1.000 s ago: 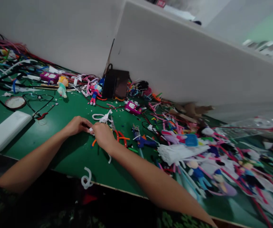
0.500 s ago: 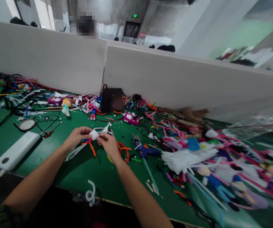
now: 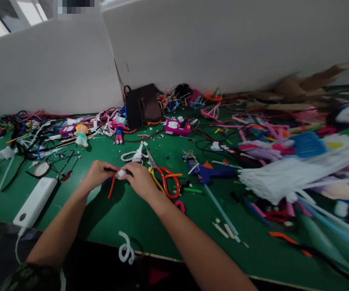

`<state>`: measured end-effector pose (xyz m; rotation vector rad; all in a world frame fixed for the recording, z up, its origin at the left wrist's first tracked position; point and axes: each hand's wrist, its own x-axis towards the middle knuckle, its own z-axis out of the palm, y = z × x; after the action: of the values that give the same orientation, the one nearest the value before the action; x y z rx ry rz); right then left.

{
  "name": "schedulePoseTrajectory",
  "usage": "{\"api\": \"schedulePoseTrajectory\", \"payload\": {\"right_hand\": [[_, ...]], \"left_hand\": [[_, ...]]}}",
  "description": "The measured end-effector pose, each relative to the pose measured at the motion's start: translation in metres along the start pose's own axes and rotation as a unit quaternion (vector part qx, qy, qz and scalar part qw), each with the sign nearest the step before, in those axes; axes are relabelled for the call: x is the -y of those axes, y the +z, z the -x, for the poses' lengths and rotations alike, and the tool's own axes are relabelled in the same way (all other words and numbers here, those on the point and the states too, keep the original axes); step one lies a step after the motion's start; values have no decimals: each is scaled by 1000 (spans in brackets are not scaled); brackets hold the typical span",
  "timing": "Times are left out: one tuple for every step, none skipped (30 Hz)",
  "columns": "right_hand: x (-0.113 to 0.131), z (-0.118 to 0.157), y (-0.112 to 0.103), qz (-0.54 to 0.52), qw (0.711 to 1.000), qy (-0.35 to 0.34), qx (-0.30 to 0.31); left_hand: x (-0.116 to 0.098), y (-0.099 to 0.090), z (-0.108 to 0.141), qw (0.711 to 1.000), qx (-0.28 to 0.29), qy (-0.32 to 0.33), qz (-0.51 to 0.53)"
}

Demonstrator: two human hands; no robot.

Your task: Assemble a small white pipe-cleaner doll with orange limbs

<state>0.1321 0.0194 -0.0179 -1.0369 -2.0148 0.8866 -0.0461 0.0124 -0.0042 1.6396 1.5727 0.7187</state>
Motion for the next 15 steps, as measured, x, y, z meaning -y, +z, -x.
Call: {"api": "schedulePoseTrajectory", "payload": {"right_hand": [[0, 0, 1, 4, 1000, -1, 1], [0, -1, 2, 6, 1000, 0, 1], [0, -2, 2, 8, 1000, 3, 0], [0, -3, 3, 10, 1000, 9, -2], [0, -5, 3, 10, 1000, 16, -4], [1, -6, 3, 10, 1000, 23, -7], [3, -7, 3, 9, 999, 30, -9], [5, -8, 1, 8, 999, 35, -12], [9, -9, -1, 6, 999, 37, -18], [13, -9, -4, 2, 999, 34, -26], [18, -9, -7, -8, 999, 29, -37], [25, -7, -12, -23, 998, 21, -49], [31, -5, -16, -45, 997, 13, -62], [38, -2, -21, -70, 995, 8, -76], [45, 3, -25, -99, 991, 7, -89]], "left_hand": [[0, -1, 0, 1000, -3, 1, -13], [0, -1, -1, 1000, -8, 3, -26], [-1, -2, -3, 999, -12, 5, -35], [-1, -2, -5, 999, -16, 4, -34], [-2, -2, -7, 1000, -19, 0, -23], [-4, -2, -8, 1000, -22, -5, -6], [-5, -2, -9, 1000, -24, -8, 15], [-8, -1, -8, 999, -28, -9, 34], [-11, -1, -6, 998, -33, -8, 48], [-15, -1, -2, 997, -39, -6, 64], [-19, -1, 3, 995, -43, -3, 93], [-24, 0, 9, 990, -44, -1, 137], [-30, 1, 17, 980, -43, -2, 194], [-36, 2, 26, 965, -43, -3, 258], [-42, 4, 35, 947, -46, -7, 319]]}}
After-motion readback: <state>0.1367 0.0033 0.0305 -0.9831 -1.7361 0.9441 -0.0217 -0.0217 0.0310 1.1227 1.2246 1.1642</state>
